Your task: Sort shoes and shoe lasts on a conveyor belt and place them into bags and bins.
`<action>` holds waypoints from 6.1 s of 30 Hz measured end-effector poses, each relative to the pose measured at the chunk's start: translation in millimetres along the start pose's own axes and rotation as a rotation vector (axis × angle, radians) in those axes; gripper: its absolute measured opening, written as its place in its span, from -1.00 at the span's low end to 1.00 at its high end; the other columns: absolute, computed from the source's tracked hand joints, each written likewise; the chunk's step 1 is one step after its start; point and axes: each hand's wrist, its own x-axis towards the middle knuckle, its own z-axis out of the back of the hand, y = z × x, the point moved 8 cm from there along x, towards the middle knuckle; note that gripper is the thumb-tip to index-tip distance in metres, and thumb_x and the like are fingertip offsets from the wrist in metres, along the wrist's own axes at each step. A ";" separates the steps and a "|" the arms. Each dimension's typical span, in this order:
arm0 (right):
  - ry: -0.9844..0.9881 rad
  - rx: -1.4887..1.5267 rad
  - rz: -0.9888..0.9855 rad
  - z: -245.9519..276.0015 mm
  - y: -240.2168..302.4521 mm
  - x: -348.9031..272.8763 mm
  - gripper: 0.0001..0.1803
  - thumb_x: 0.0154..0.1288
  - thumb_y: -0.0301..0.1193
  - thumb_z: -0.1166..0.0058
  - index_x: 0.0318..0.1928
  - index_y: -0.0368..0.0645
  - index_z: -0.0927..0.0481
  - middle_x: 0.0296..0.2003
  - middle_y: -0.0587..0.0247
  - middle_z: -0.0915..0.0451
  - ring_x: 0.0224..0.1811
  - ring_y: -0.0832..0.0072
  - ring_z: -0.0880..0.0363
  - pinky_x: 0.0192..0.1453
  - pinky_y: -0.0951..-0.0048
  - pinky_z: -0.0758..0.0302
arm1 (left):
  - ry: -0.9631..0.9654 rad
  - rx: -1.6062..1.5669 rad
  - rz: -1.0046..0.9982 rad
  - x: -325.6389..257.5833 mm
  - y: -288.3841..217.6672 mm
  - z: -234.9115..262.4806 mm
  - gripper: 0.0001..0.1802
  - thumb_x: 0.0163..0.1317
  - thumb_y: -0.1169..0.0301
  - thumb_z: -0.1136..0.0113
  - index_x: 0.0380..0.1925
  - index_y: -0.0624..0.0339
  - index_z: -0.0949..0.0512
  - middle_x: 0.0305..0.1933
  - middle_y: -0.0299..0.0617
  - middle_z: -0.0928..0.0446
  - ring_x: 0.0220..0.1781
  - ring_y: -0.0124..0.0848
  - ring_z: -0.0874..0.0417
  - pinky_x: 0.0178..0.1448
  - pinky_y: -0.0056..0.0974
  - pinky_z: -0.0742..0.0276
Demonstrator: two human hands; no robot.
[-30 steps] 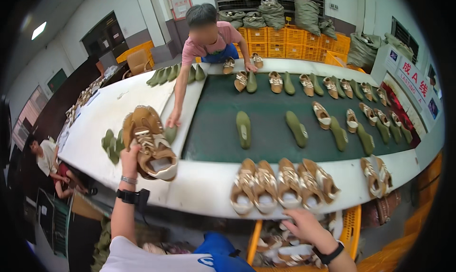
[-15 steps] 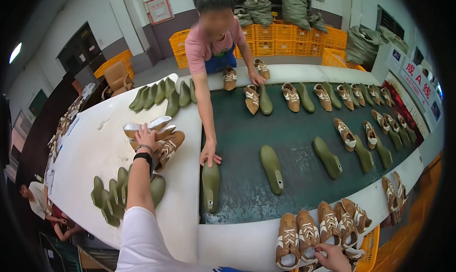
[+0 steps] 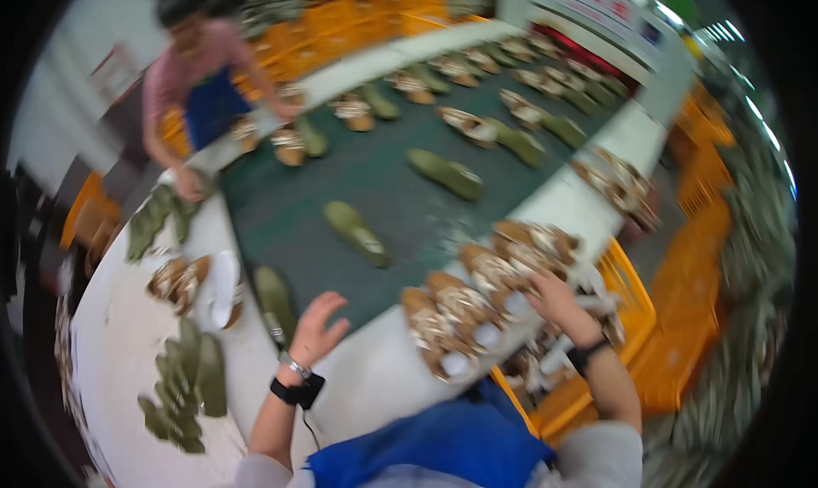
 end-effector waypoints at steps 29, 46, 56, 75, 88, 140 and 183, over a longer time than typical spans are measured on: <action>0.075 0.205 0.312 -33.9 -20.8 -28.3 -0.76 0.01 -0.56 -0.02 -0.24 -0.10 -0.44 -0.30 0.10 -0.46 -0.36 0.07 -0.50 -0.35 0.15 -0.46 | 0.378 0.113 0.154 -41.4 -84.0 -188.8 -0.79 -0.10 0.28 -0.27 -0.48 0.14 -0.54 -0.48 -0.07 -0.54 -0.40 -0.12 -0.57 -0.29 -0.13 -0.49; -0.042 -0.143 0.042 96.6 -59.1 211.4 -0.73 -0.13 -0.41 -0.21 -0.31 -0.14 -0.56 -0.28 0.07 -0.52 -0.18 0.16 -0.52 -0.11 0.22 -0.47 | 0.098 0.503 0.252 89.5 77.4 -60.5 -0.78 -0.12 0.35 -0.28 -0.41 0.11 -0.57 -0.39 -0.15 -0.56 -0.26 -0.20 -0.55 -0.08 -0.14 -0.29; -0.082 -0.101 0.227 -21.3 57.9 370.3 -0.76 0.03 -0.40 -0.10 -0.22 -0.07 -0.57 -0.29 0.06 -0.55 -0.22 0.13 -0.56 -0.12 0.18 -0.50 | 0.178 0.476 0.438 110.7 170.1 -81.6 -0.76 -0.09 0.29 -0.29 -0.39 0.11 -0.59 -0.40 -0.09 -0.57 -0.25 -0.17 -0.58 -0.08 -0.12 -0.31; 0.345 -0.240 0.238 -184.3 163.8 315.9 -0.38 0.16 -0.12 -0.01 0.25 0.22 -0.19 -0.36 0.09 -0.62 -0.31 0.14 -0.61 -0.25 0.19 -0.51 | 0.267 0.340 0.474 106.2 174.9 -113.5 -0.72 -0.03 0.20 -0.19 -0.33 0.08 -0.61 -0.38 -0.08 -0.60 -0.27 -0.19 -0.63 -0.13 -0.11 -0.49; 0.393 -0.449 0.281 -161.1 158.7 293.6 -0.22 0.08 -0.08 -0.11 0.30 0.08 -0.12 -0.20 -0.04 -0.58 -0.14 0.10 -0.57 -0.08 0.16 -0.48 | -0.007 -0.020 0.479 59.3 127.1 -83.6 -0.48 0.03 0.40 -0.20 0.06 0.15 -0.36 0.09 -0.01 -0.40 0.15 -0.08 -0.38 0.18 -0.14 -0.35; 0.419 0.235 0.644 -353.7 625.9 40.3 -0.79 0.07 -0.27 0.07 -0.26 0.00 -0.46 -0.48 0.08 -0.58 -0.39 0.10 -0.58 -0.35 0.09 -0.45 | -0.277 0.604 1.101 -359.1 312.0 249.6 -0.33 -0.11 0.05 -0.23 -0.13 0.45 -0.51 0.25 -0.12 -0.28 0.24 0.15 -0.18 0.31 -0.04 -0.18; 0.073 0.227 0.242 -114.0 233.3 21.8 -0.56 0.01 -0.04 -0.18 -0.18 0.01 -0.42 -0.49 0.16 -0.49 -0.43 0.18 -0.53 -0.40 0.23 -0.45 | 0.417 -0.009 0.422 -46.7 161.8 -6.2 -0.21 0.00 0.21 -0.27 0.24 0.07 -0.16 -0.08 0.17 -0.51 -0.01 -0.04 -0.55 0.03 -0.11 -0.46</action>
